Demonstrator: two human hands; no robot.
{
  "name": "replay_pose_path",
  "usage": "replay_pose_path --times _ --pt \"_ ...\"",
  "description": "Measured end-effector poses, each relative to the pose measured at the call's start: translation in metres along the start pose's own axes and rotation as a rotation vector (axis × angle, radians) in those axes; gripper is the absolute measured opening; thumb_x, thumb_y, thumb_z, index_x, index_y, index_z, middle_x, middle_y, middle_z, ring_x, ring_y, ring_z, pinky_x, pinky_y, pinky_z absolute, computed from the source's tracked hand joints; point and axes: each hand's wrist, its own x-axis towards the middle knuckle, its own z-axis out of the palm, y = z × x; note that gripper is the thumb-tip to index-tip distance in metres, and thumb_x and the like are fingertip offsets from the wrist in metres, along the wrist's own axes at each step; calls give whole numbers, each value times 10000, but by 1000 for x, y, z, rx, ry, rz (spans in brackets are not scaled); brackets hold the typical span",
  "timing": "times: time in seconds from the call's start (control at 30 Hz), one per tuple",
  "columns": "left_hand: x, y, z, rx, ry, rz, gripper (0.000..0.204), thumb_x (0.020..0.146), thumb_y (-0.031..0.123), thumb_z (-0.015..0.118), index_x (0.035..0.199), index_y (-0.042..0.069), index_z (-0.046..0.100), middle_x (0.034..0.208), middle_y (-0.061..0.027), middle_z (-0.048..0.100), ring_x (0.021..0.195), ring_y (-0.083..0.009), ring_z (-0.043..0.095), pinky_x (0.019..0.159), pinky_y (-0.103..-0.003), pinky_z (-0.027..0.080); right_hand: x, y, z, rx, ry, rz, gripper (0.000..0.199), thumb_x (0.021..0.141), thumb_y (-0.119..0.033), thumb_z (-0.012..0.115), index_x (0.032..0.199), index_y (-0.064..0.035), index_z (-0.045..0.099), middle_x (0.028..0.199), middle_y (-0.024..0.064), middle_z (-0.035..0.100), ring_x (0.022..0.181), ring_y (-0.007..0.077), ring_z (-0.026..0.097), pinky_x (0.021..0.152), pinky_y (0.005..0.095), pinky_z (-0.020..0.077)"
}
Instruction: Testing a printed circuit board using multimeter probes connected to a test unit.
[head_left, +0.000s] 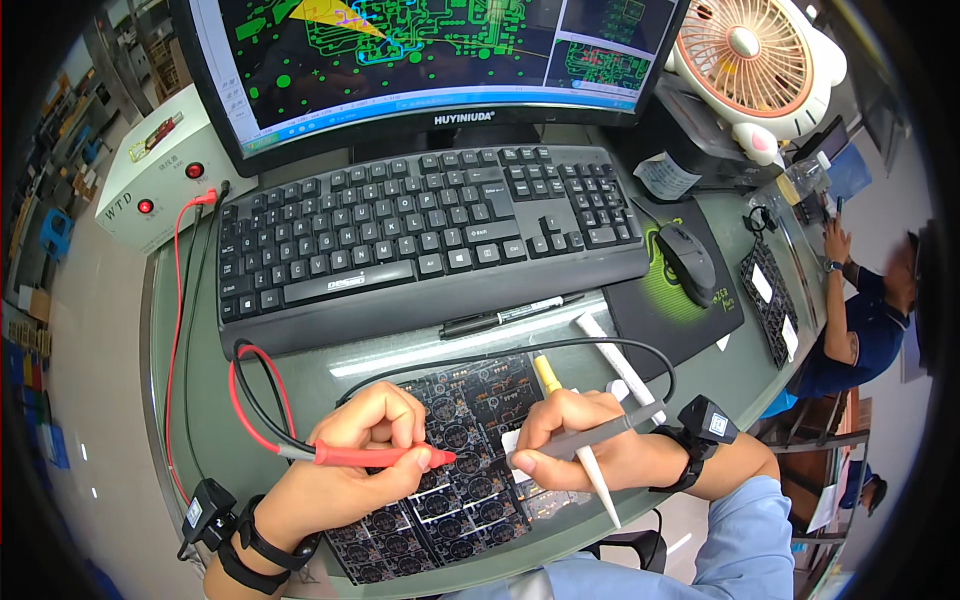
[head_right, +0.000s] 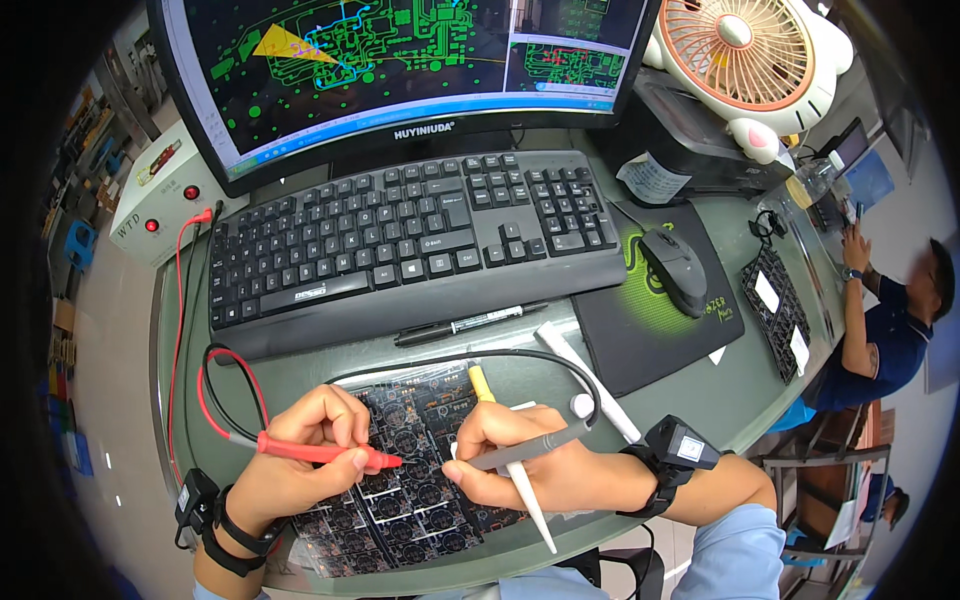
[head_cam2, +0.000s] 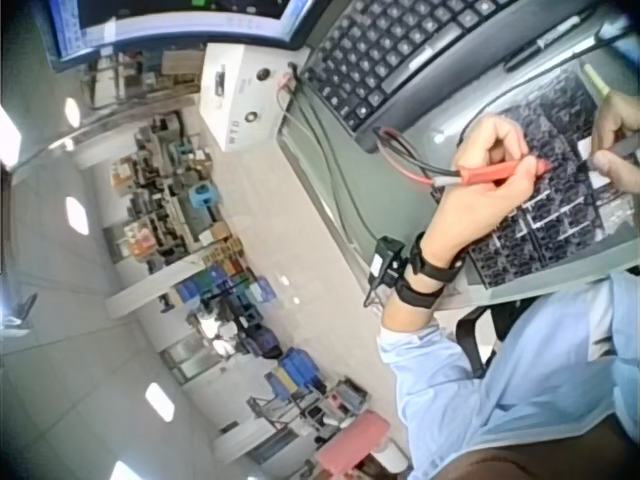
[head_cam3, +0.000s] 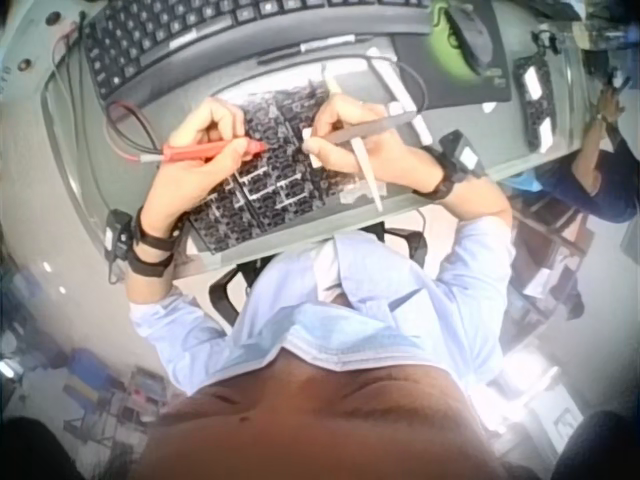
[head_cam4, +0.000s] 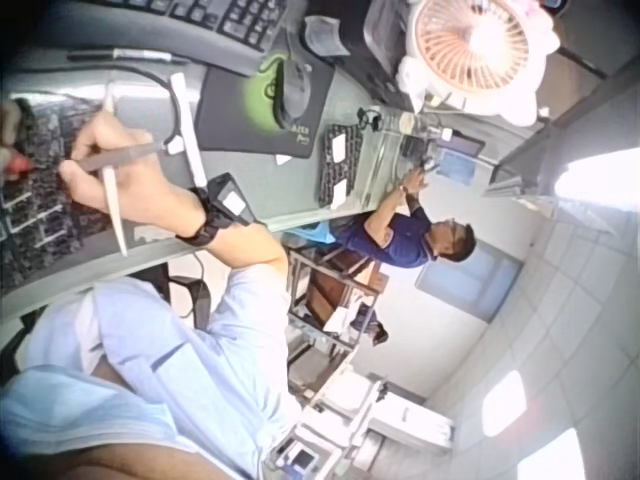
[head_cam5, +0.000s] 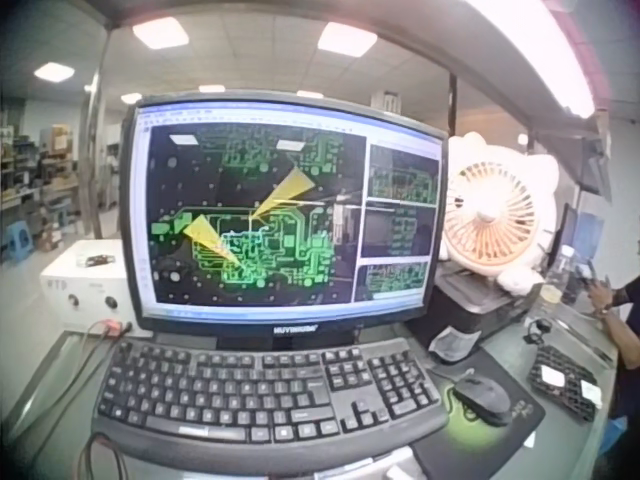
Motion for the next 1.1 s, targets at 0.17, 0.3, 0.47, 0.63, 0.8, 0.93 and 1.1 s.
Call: replay_pose_path --times 0.17,0.3,0.47,0.63,0.8,0.93,1.1 --pt "2 -3 1 -22 8 34 216 861 23 629 854 63 417 946 -77 478 792 -77 526 728 -238 503 1 1 0 5 7 1 234 838 -95 722 801 -62 493 668 27 589 521 120 552 467 265 408" --pt "2 -2 1 -22 8 29 210 855 14 623 859 64 419 945 -77 483 787 -72 524 713 -231 491 2 1 1 -28 8 -22 229 843 -102 724 810 -62 500 680 29 596 532 126 565 478 267 422" --pt "0 3 1 -32 4 -26 231 852 -46 609 842 43 397 942 -46 476 842 -70 532 787 -259 515 2 -1 0 -47 -11 -11 230 844 -109 728 816 -62 504 689 33 603 539 132 573 484 268 431" --pt "0 2 2 -17 15 -15 237 852 -40 617 836 52 399 932 -41 473 825 -62 501 758 -243 491 2 0 1 -47 -4 -10 229 846 -114 728 818 -61 507 696 30 606 546 135 575 485 269 432" --pt "0 2 2 -16 21 -18 242 850 -39 623 835 55 400 924 -39 469 815 -62 481 751 -237 479 2 0 1 -50 2 -15 230 844 -119 731 816 -64 510 709 32 611 552 138 582 492 266 440" --pt "0 2 2 -13 13 -11 243 850 -42 621 835 56 399 926 -40 470 820 -61 482 753 -235 478 1 1 1 -51 4 -15 232 840 -124 735 816 -65 512 716 35 615 557 141 589 496 264 447" --pt "1 2 2 -12 10 -9 243 850 -43 620 836 55 399 935 -44 470 822 -61 481 756 -235 478 2 0 1 -57 7 -15 235 839 -126 738 811 -64 513 717 38 616 558 144 589 495 268 448"
